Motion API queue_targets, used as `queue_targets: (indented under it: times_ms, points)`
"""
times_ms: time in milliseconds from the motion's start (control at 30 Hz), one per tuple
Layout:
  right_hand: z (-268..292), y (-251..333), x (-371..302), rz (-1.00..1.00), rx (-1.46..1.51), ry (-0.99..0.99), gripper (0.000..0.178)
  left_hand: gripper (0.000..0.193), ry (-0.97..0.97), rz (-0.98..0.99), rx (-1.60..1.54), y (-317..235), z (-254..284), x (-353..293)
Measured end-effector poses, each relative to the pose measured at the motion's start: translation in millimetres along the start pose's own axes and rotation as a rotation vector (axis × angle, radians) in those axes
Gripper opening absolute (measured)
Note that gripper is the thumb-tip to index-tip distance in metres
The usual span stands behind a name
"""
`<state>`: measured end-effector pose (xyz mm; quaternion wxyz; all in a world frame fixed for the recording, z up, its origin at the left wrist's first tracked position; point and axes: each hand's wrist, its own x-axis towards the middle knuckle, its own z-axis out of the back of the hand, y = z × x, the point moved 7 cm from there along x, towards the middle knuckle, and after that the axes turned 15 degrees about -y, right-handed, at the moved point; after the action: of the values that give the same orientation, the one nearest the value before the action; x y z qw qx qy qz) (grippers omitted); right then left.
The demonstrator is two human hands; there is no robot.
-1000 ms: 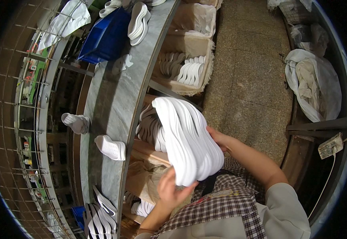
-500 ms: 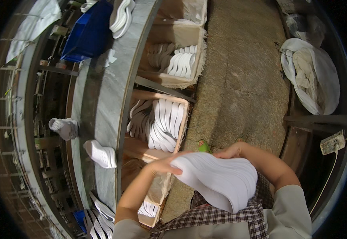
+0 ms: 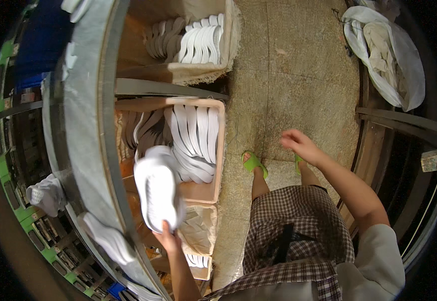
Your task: The person repeatedly picks up white slipper-style footwear from a metal shelf, stacks them in their hands, and places them into a plastic bin. The person also moves a single slipper from the bin to a metal bowl and back again. The task is performed by hand without tools.
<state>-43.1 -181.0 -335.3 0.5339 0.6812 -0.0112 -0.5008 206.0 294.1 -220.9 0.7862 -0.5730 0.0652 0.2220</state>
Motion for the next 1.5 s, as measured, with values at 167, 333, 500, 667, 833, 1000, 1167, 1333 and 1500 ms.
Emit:
queue_targets:
  times_ms: [167, 333, 500, 667, 833, 1000, 1167, 1333, 1500]
  points:
    - [30.8, -132.6, -20.4, -0.284, -0.164, -0.055, 0.029, 0.066, -0.42, -0.933, 0.61, -15.8, -62.3, 163.8]
    - [51.2, -225.9, -38.7, -0.526, -0.089, -0.205, 0.025, 0.07, -0.201, -1.201, 0.925, 72.0, -180.6, 259.8]
    - [39.4, -254.0, -29.5, -0.596, -0.1, -0.165, 0.021, 0.081, 0.107, -1.009, 0.929, 81.2, -200.3, 291.6]
    - [12.4, -260.1, -12.2, -0.663, -0.024, -0.186, 0.019, 0.082, 0.01, -0.931, 0.996, 86.1, -209.8, 316.9]
    - [-11.3, -255.7, -11.9, -0.521, 0.043, -0.085, 0.021, 0.077, 0.101, -0.909, 0.844, 70.1, -218.2, 295.5]
    - [15.1, -219.9, -24.1, -0.295, -0.092, -0.037, 0.023, 0.061, 0.027, -0.976, 0.541, 27.3, -233.3, 113.1]
    - [74.0, -170.7, -31.9, -0.155, -0.268, -0.122, 0.024, 0.063, 1.686, -0.74, 0.273, -57.6, -168.7, -180.9]
    - [138.7, -155.9, -52.2, -0.232, -0.307, -0.306, 0.023, 0.053, 0.618, -0.753, -0.388, -315.2, -30.6, -82.3]
    - [139.0, -122.9, -73.3, -0.215, -0.537, -0.288, 0.029, 0.073, -0.34, -0.287, -0.557, -352.7, 98.4, 131.8]
